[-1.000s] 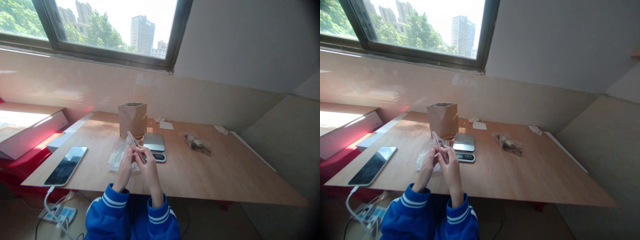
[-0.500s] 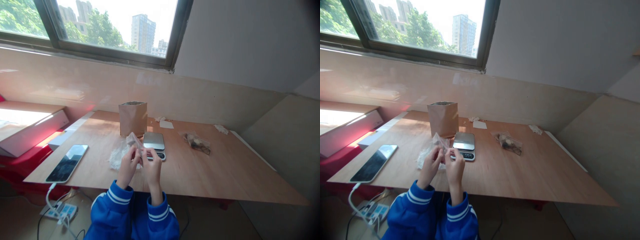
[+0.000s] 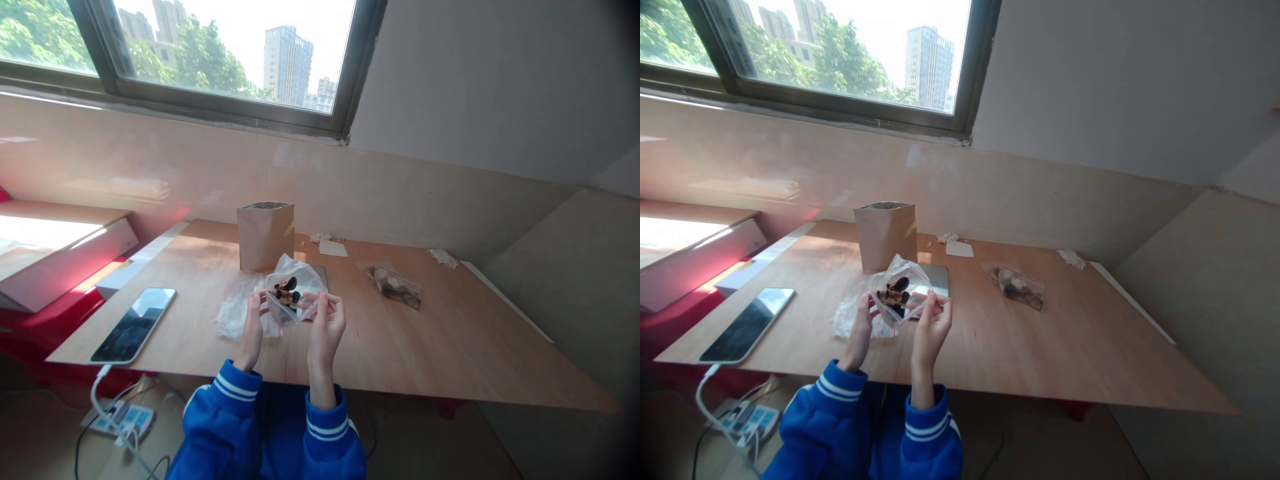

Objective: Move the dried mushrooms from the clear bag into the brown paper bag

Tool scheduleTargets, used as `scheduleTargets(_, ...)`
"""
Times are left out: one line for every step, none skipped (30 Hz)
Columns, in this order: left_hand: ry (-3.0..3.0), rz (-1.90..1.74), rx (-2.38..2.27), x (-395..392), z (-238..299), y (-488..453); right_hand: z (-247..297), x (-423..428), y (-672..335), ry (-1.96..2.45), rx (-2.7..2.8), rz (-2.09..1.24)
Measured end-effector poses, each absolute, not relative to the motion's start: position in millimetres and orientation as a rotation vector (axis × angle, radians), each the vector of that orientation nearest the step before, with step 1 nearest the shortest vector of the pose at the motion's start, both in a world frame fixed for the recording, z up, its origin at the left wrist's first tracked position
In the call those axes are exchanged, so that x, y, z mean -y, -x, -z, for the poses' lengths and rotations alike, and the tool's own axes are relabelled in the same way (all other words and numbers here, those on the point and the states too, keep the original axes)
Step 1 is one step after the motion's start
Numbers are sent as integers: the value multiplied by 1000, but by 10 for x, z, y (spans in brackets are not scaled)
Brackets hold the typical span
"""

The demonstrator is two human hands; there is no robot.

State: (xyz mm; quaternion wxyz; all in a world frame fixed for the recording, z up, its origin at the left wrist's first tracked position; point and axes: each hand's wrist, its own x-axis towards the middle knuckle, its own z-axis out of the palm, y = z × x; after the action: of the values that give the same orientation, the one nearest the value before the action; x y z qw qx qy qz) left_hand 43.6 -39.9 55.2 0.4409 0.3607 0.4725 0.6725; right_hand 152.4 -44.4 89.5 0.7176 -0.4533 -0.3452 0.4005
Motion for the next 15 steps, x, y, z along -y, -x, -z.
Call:
scheduleTargets(-815,-1616,-1077,389,-524,-445,-866,430,-1500,1004,766,-926)
scheduleTargets(-751,-1547,-981,387,-502,-446,-834,415,-1480,1010,789,-953)
scheduleTargets(-705,-1465,-905,389,-484,-440,-806,404,-1462,1023,828,-960)
scheduleTargets(-670,-1382,-865,391,-469,-428,-785,397,-1447,1045,870,-934)
scheduleTargets(-642,-1316,-858,388,-456,-411,-773,398,-1432,1078,908,-876)
scheduleTargets(-616,-1278,-873,376,-441,-388,-775,408,-1419,1114,938,-795)
scheduleTargets(-590,-1277,-897,352,-425,-360,-789,425,-1406,1146,959,-704)
scheduleTargets(-558,-1313,-922,315,-405,-329,-814,449,-1394,1162,979,-626)
scheduleTargets(-522,-1377,-945,268,-380,-295,-849,477,-1380,1157,1011,-581)
scheduleTargets(-488,-1447,-967,212,-350,-258,-889,505,-1365,1130,1059,-575)
scheduleTargets(-462,-1503,-995,154,-314,-222,-930,528,-1348,1087,1124,-599)
scheduleTargets(-447,-1532,-1028,97,-271,-186,-969,540,-1327,1040,1203,-638)
scheduleTargets(-442,-1540,-1064,47,-223,-153,-1004,536,-1303,998,1288,-678)
scheduleTargets(-447,-1534,-1098,7,-172,-125,-1031,514,-1276,968,1372,-711)
scheduleTargets(-459,-1525,-1119,-22,-122,-103,-1049,470,-1247,952,1455,-731)
